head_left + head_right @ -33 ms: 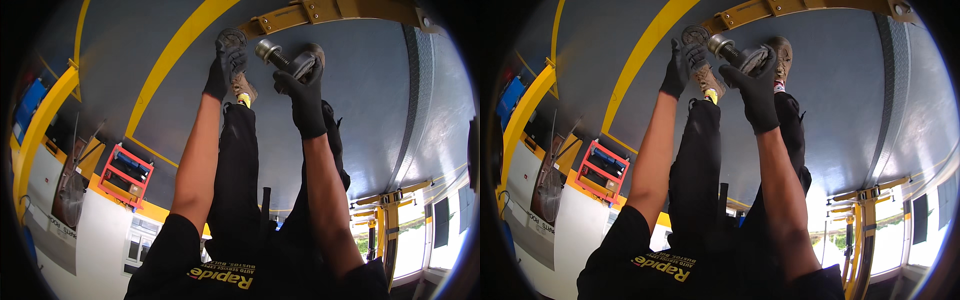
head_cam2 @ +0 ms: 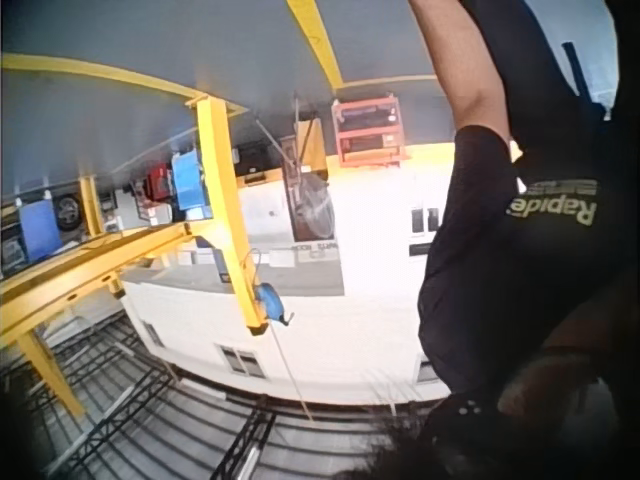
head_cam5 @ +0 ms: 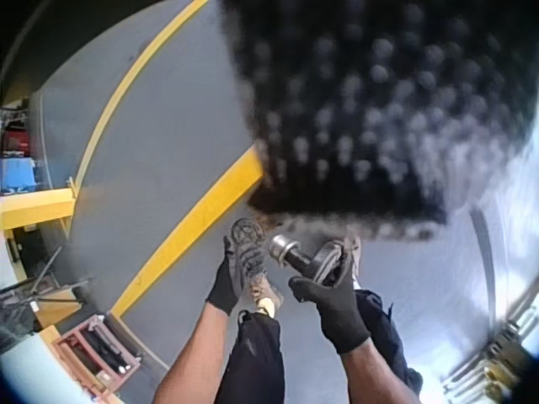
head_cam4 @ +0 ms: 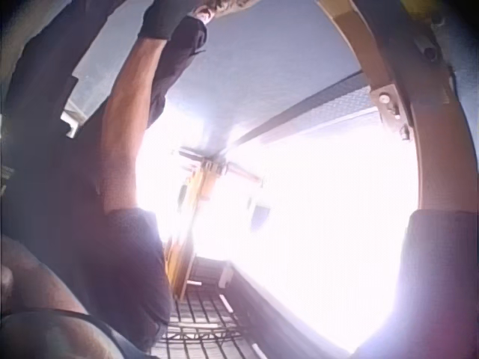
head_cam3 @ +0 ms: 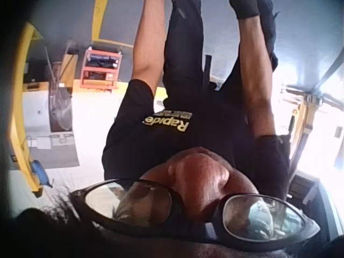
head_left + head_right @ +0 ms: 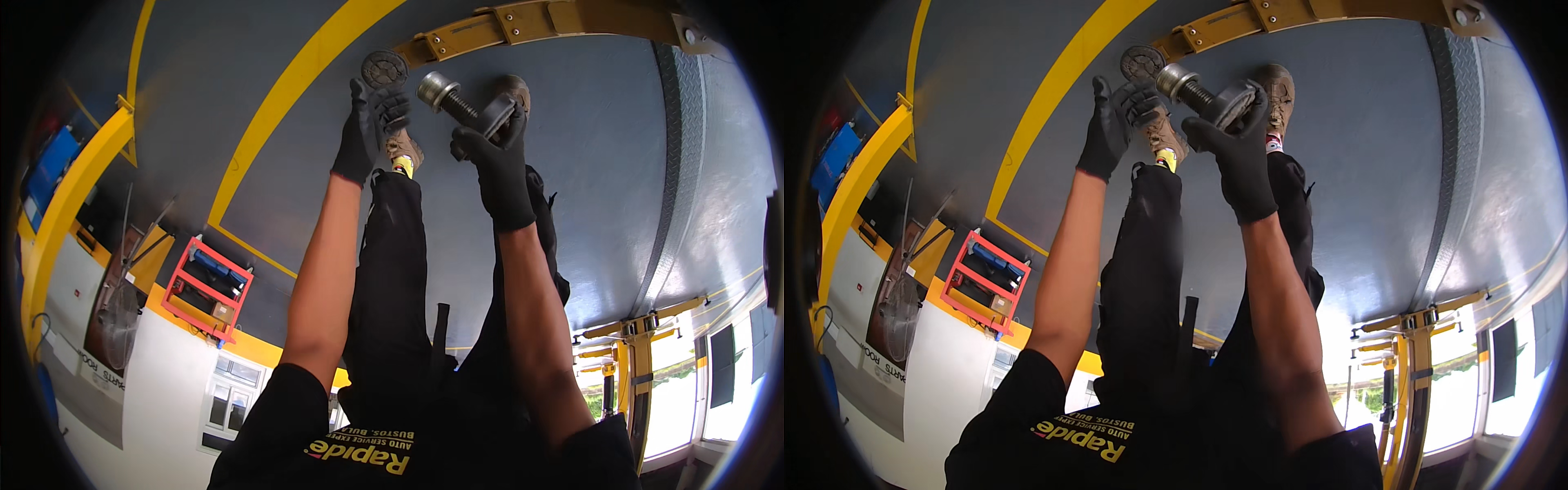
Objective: The person assembles a mechanical component on a cardboard-covered workbench. They use a spray lubricant and a small bottle of red fluid to treat the parts, then screw a threaded rod into a cylindrical housing. The person handles the assembled unit, inspecting it before placing it back on the table.
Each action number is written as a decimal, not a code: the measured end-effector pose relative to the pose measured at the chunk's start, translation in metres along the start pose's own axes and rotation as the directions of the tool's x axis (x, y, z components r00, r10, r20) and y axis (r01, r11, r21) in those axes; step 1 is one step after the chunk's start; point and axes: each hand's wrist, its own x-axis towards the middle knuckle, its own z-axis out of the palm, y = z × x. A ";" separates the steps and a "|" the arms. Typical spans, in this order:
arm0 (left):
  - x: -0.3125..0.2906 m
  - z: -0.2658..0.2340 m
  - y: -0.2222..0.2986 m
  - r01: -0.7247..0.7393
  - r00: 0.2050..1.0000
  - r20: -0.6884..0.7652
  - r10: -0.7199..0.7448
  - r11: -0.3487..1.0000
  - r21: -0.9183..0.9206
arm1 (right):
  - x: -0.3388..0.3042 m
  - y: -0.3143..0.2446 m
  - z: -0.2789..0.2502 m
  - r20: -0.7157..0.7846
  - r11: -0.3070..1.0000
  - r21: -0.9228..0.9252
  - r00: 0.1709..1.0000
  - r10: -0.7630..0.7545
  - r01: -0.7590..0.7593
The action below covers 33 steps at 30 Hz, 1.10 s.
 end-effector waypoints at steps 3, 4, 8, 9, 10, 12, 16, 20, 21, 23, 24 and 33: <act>-0.107 0.071 0.037 -0.105 0.994 -0.023 0.106 0.992 0.065 | -0.055 -0.012 -0.001 0.081 0.997 -0.071 0.997 -0.018 0.023; -0.138 0.084 0.044 -0.095 0.995 0.009 0.097 0.987 -0.133 | -0.091 -0.037 0.021 0.108 0.981 -0.163 0.990 -0.092 0.109; -0.233 0.168 0.087 0.041 0.982 0.169 0.088 0.768 -0.639 | -0.201 -0.075 0.046 0.320 0.616 -0.496 0.788 -0.526 0.612; -0.264 0.180 0.096 -0.002 0.988 0.125 0.092 0.812 -0.583 | -0.228 -0.085 0.050 0.376 0.505 -0.530 0.722 -0.580 0.682; -0.287 0.193 0.104 0.014 0.976 0.182 0.121 0.797 -0.604 | -0.254 -0.103 0.056 0.411 0.330 -0.572 0.610 -0.677 0.751; -0.339 0.221 0.124 -0.064 0.922 0.285 0.263 0.827 -0.559 | -0.296 -0.130 0.065 0.471 0.063 -0.543 0.366 -0.802 0.837; -0.451 0.280 0.181 -0.293 0.773 0.472 0.424 0.899 -0.326 | -0.388 -0.174 0.079 0.435 0.006 -0.503 0.259 -0.863 0.864; -0.518 0.328 0.220 -0.636 0.386 0.824 0.416 0.767 -0.089 | -0.483 -0.154 0.116 -0.138 0.667 -0.067 0.655 -0.743 0.742; -0.531 0.343 0.224 -0.722 0.283 0.883 0.375 0.689 -0.062 | -0.499 -0.154 0.124 -0.261 0.684 0.163 0.700 -0.665 0.711; -0.539 0.370 0.222 -0.735 0.219 0.916 0.335 0.674 -0.071 | -0.519 -0.174 0.099 -0.187 0.595 0.031 0.590 -0.786 0.803; -0.539 0.381 0.218 -0.715 0.226 0.916 0.331 0.695 -0.074 | -0.528 -0.184 0.082 -0.143 0.549 -0.037 0.539 -0.830 0.835; -0.576 0.526 0.124 -0.403 0.557 0.801 0.221 0.915 0.027 | -0.553 -0.246 -0.062 -0.028 -0.061 -0.536 -0.090 -0.996 0.842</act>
